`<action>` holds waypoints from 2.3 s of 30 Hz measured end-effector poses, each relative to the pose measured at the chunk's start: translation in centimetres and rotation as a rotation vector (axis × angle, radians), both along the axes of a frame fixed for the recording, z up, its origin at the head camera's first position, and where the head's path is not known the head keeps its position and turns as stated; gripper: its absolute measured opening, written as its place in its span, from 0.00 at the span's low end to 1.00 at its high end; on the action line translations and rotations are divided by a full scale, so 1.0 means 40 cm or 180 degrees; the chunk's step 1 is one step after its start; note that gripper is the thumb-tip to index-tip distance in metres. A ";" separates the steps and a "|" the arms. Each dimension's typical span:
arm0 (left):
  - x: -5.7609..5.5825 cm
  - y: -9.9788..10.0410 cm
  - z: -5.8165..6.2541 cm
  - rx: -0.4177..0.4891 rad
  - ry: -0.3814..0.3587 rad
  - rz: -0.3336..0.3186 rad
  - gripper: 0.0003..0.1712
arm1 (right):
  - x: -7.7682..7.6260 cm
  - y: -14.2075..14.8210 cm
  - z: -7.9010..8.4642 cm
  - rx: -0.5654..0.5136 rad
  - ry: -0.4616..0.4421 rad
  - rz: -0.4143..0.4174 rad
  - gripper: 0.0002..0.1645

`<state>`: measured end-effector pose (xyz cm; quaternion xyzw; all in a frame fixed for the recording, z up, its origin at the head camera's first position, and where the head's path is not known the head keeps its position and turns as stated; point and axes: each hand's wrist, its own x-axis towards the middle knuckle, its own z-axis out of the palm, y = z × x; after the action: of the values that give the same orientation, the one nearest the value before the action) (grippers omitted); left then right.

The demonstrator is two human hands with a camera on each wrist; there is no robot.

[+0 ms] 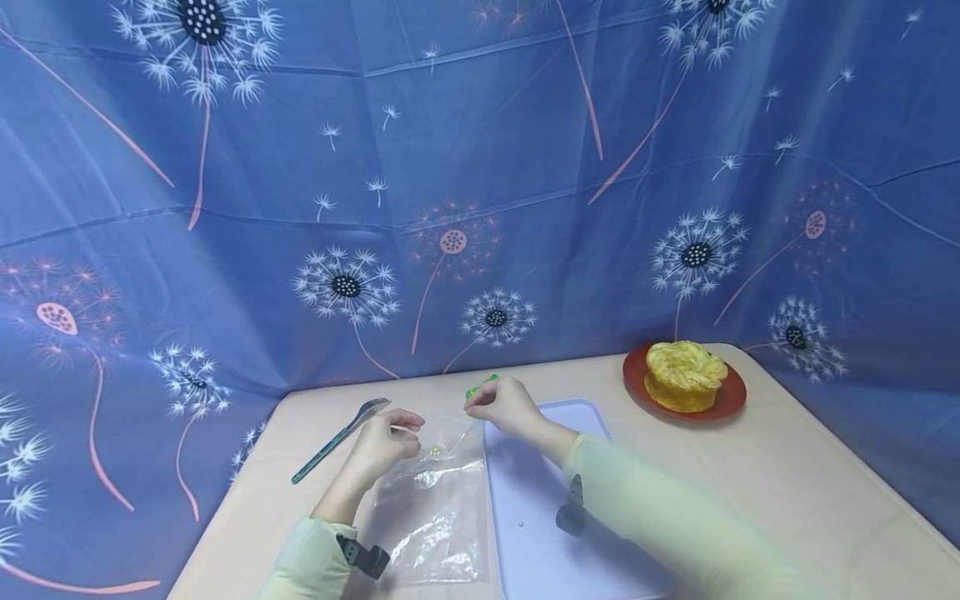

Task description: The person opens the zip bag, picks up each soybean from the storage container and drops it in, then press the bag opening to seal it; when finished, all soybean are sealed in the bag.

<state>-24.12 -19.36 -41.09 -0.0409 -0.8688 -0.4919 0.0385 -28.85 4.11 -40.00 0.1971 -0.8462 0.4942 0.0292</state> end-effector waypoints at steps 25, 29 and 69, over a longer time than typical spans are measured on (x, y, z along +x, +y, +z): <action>0.009 -0.004 -0.001 0.0033 0.0018 -0.0006 0.24 | -0.022 0.026 -0.070 0.0011 -0.0083 -0.0310 0.02; 0.008 -0.004 -0.004 0.0052 0.0011 -0.0013 0.25 | -0.027 0.045 -0.107 0.0103 -0.0135 -0.0354 0.03; 0.002 0.002 0.000 -0.0016 0.0055 -0.0041 0.25 | -0.049 0.059 -0.184 0.0349 0.0276 -0.0296 0.05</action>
<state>-24.04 -19.28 -41.08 -0.0508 -0.8694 -0.4896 0.0427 -30.83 6.47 -47.34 0.1801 -0.8782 0.4361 0.0779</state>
